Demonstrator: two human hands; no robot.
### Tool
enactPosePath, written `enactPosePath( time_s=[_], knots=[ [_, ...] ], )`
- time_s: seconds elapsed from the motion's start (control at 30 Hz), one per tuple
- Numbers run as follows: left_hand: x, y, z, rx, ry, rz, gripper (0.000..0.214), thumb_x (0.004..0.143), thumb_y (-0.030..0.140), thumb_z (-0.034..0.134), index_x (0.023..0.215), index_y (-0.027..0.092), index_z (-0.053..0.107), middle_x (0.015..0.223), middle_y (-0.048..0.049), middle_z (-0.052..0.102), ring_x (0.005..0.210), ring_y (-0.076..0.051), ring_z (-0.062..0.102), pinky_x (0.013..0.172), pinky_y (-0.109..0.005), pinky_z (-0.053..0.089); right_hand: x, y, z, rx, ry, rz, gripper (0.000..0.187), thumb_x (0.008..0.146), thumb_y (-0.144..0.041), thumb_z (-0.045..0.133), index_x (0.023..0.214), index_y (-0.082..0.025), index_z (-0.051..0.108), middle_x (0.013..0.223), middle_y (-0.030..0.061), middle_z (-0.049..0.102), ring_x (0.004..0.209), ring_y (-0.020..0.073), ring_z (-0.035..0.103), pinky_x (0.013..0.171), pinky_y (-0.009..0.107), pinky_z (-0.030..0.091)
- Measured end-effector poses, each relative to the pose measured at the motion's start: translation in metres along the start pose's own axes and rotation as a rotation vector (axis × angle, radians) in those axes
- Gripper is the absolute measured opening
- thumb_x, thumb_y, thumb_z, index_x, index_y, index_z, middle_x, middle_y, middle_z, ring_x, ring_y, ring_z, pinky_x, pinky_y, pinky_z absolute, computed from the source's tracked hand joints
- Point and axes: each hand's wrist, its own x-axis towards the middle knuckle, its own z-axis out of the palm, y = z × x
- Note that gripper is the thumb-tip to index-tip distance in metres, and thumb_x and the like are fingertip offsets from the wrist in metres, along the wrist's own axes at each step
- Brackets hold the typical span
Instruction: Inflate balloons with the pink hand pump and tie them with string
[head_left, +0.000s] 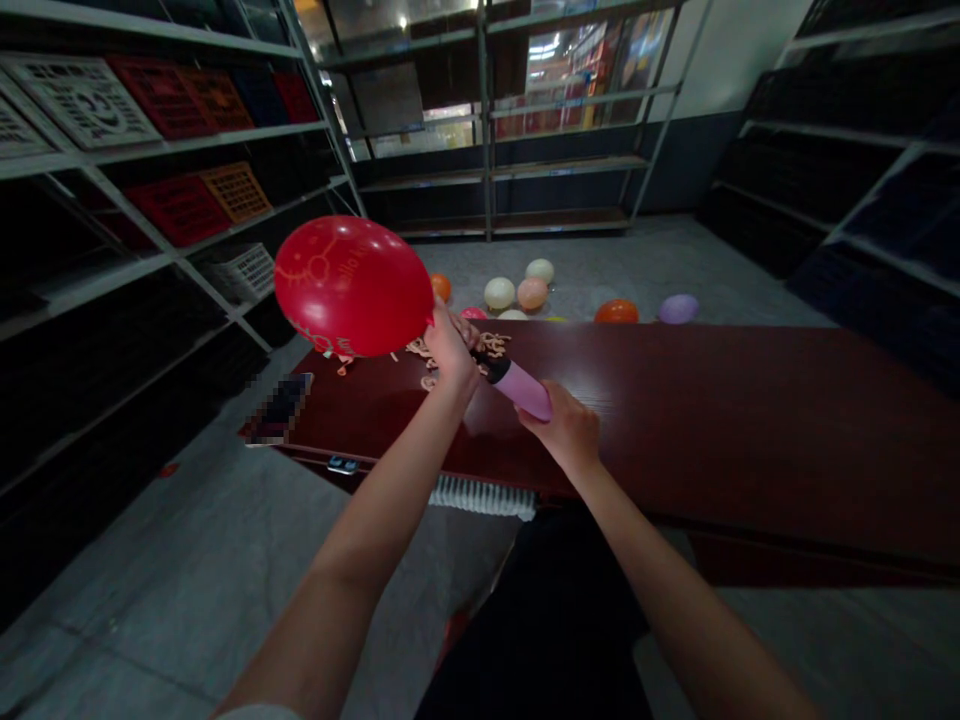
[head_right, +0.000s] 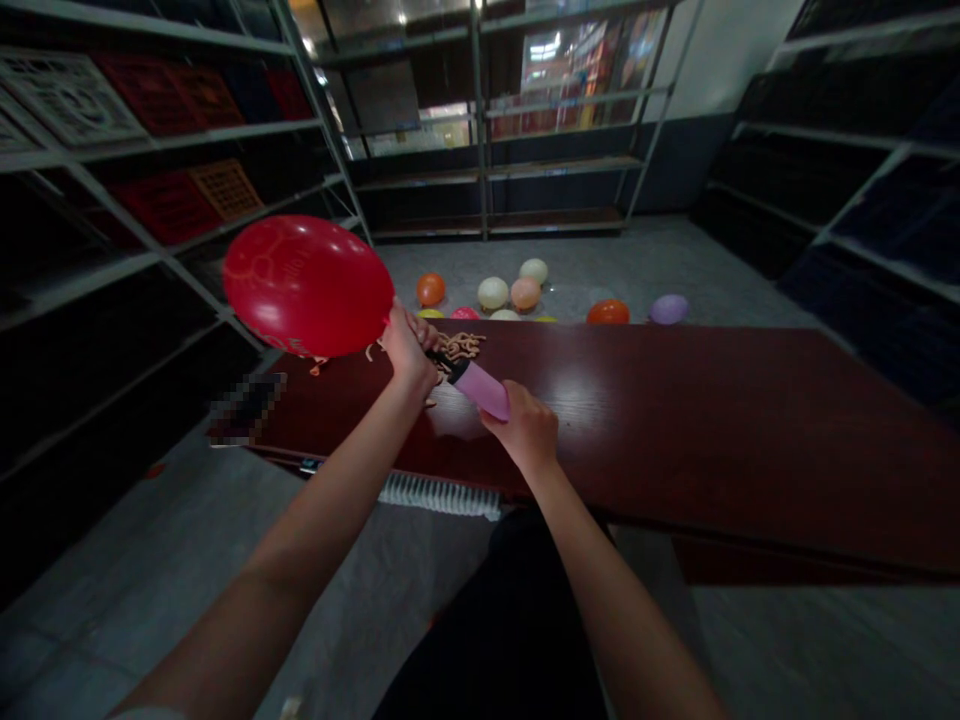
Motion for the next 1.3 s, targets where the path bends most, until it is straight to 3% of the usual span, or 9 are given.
enactPosePath(
  time_s=[0.13,0.27,0.47,0.7,0.83,0.93,1.1,1.3],
  knots=[
    [-0.014,-0.024,0.002,0.012,-0.040,-0.058,0.056,0.102,0.049,0.057,0.061,0.023,0.030,0.043,0.0080,0.026,0.032,-0.006,0.025,0.036,-0.023,0.021,0.000,0.001,0.001,-0.011,0.004,0.027,0.039,0.089,-0.047,0.068,0.116,-0.020,0.067,0.101,0.0092,0.078,0.084,0.0250,0.072,0.064,0.030,0.040],
    [-0.008,-0.015,-0.012,0.019,0.017,-0.087,0.054,0.104,0.042,0.054,0.061,0.023,0.028,0.043,0.0082,0.026,0.032,-0.006,0.026,0.036,-0.022,0.021,0.000,-0.004,0.004,-0.024,-0.026,-0.025,0.040,0.088,-0.048,0.071,0.117,-0.020,0.067,0.100,0.0080,0.079,0.083,0.0236,0.073,0.063,0.030,0.039],
    [0.003,0.021,-0.047,0.010,0.157,-0.098,0.045,0.104,0.023,0.045,0.063,0.022,0.026,0.045,0.0089,0.027,0.033,-0.006,0.026,0.038,-0.022,0.021,-0.004,-0.014,0.005,-0.078,-0.056,-0.184,0.041,0.088,-0.047,0.074,0.118,-0.020,0.068,0.097,0.0063,0.079,0.079,0.0219,0.073,0.064,0.029,0.040],
    [0.010,0.081,-0.073,-0.015,0.203,-0.055,0.041,0.102,0.021,0.043,0.065,0.022,0.027,0.047,0.0084,0.027,0.034,-0.006,0.026,0.039,-0.022,0.021,-0.008,-0.017,-0.007,-0.048,-0.101,-0.282,0.039,0.089,-0.046,0.072,0.117,-0.019,0.068,0.102,0.0093,0.079,0.084,0.0233,0.075,0.067,0.029,0.044],
    [0.025,0.116,-0.082,-0.023,0.163,-0.044,0.042,0.104,0.025,0.043,0.065,0.022,0.028,0.047,0.0083,0.026,0.034,-0.007,0.024,0.039,-0.022,0.022,-0.008,-0.016,-0.004,-0.025,-0.082,-0.338,0.037,0.092,-0.048,0.068,0.114,-0.018,0.069,0.095,0.0089,0.078,0.079,0.0236,0.074,0.063,0.030,0.043],
    [0.036,0.128,-0.081,-0.034,0.114,-0.013,0.048,0.104,0.036,0.052,0.065,0.022,0.026,0.048,0.0086,0.024,0.035,-0.007,0.024,0.039,-0.022,0.022,-0.009,-0.016,0.000,0.005,-0.050,-0.361,0.039,0.094,-0.050,0.064,0.116,-0.017,0.068,0.095,0.0094,0.078,0.077,0.0231,0.073,0.062,0.030,0.043],
    [0.038,0.112,-0.063,-0.052,0.086,0.055,0.057,0.100,0.052,0.059,0.064,0.022,0.026,0.048,0.0082,0.025,0.036,-0.006,0.025,0.039,-0.022,0.022,-0.007,-0.011,0.000,-0.014,-0.007,-0.312,0.037,0.096,-0.050,0.061,0.113,-0.017,0.068,0.093,0.0085,0.077,0.076,0.0227,0.072,0.063,0.030,0.044],
    [0.026,0.065,-0.033,-0.041,0.031,0.015,0.058,0.098,0.056,0.062,0.064,0.022,0.029,0.050,0.0079,0.027,0.037,-0.006,0.026,0.040,-0.023,0.023,-0.001,-0.004,0.000,-0.033,0.012,-0.198,0.040,0.094,-0.050,0.062,0.117,-0.017,0.066,0.095,0.0099,0.078,0.080,0.0235,0.072,0.065,0.030,0.043]
  ],
)
